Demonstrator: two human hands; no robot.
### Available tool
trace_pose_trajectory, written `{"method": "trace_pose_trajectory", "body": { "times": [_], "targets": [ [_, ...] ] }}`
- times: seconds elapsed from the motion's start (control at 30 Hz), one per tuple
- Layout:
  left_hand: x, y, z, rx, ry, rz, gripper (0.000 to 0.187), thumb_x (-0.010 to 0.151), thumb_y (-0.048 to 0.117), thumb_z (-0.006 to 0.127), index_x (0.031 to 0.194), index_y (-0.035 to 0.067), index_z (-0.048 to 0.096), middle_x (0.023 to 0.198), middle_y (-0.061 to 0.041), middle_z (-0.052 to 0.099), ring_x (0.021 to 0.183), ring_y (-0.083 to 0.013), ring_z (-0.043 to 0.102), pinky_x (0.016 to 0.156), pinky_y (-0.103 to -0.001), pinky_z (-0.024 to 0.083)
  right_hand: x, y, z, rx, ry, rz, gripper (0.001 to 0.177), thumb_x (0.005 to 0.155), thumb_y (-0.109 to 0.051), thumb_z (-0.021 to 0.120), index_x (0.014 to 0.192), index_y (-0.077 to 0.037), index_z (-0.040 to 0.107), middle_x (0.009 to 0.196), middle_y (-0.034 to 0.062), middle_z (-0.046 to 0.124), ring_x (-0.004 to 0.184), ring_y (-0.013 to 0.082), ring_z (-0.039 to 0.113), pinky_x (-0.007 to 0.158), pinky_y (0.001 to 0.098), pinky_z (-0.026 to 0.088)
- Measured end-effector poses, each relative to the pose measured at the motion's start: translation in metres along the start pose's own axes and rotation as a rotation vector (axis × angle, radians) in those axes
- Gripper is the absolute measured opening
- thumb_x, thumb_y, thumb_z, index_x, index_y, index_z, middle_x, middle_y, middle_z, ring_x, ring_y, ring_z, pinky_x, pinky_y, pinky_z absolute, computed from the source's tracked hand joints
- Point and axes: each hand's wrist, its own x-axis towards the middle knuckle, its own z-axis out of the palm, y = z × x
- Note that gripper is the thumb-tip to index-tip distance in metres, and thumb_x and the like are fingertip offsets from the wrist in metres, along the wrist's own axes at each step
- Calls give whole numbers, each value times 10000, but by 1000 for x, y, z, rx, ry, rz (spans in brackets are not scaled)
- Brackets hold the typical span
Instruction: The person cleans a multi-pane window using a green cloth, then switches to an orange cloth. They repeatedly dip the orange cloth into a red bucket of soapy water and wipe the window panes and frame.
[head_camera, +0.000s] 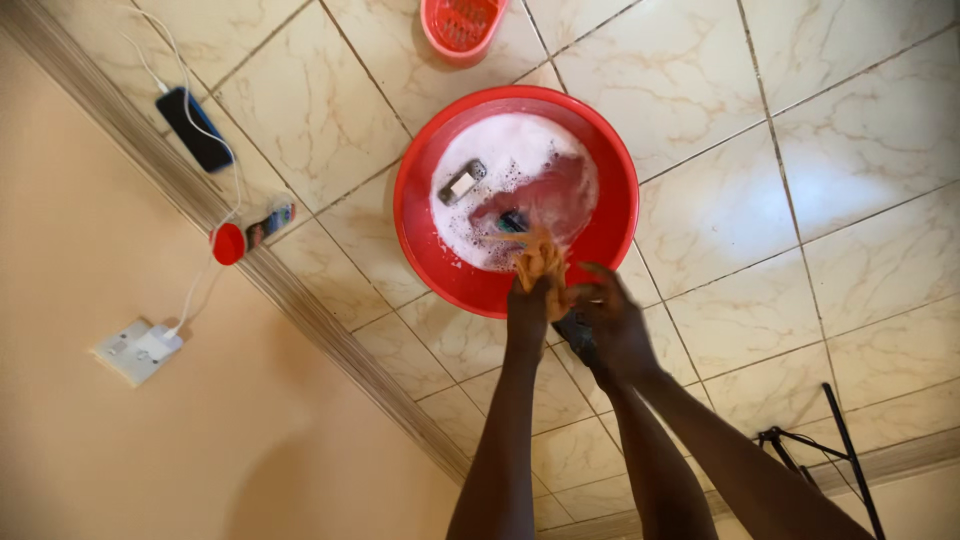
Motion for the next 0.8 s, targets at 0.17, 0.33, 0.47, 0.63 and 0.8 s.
{"method": "trace_pose_trajectory", "body": {
  "times": [0.17, 0.33, 0.47, 0.63, 0.8],
  "targets": [
    [-58, 53, 14, 277, 20, 200, 377, 1005, 228, 642, 1295, -4, 578, 1138, -128, 696, 1011, -216, 657, 891, -344, 531, 93, 44, 2, 347, -42, 161, 473, 977, -273, 580, 1418, -104, 548, 1255, 20, 660, 1088, 102, 658, 837, 297, 554],
    [-119, 107, 36, 384, 39, 161, 384, 1001, 247, 615, 1284, -8, 574, 1096, -162, 715, 1002, -236, 682, 884, -350, 533, 171, 81, 14, 127, -295, -132, 491, 986, -132, 581, 1474, -84, 576, 1399, 76, 614, 1196, 175, 575, 914, 322, 463],
    [-142, 134, 48, 435, -22, 201, 378, 1017, 239, 608, 1293, -15, 558, 1096, -187, 724, 978, -284, 700, 862, -374, 549, 190, 99, 11, 174, -431, -208, 456, 982, -101, 544, 1432, -28, 575, 1405, 136, 643, 1284, 242, 615, 1048, 343, 503],
    [-153, 151, 55, 565, 38, 122, 554, 974, 216, 630, 1428, 10, 389, 1131, -210, 708, 1028, -327, 709, 851, -390, 549, 193, 105, 17, 645, -504, 169, 439, 1054, -272, 551, 1334, 59, 623, 1270, 171, 701, 1164, 319, 662, 1046, 416, 526],
    [-145, 148, 53, 520, -12, 191, 534, 998, 232, 615, 1428, 2, 398, 1106, -210, 724, 999, -314, 739, 836, -384, 566, 173, 91, 14, 812, -532, 321, 526, 1071, -464, 522, 1254, 8, 666, 1231, 171, 692, 1120, 350, 644, 1063, 486, 484]
  ]
}}
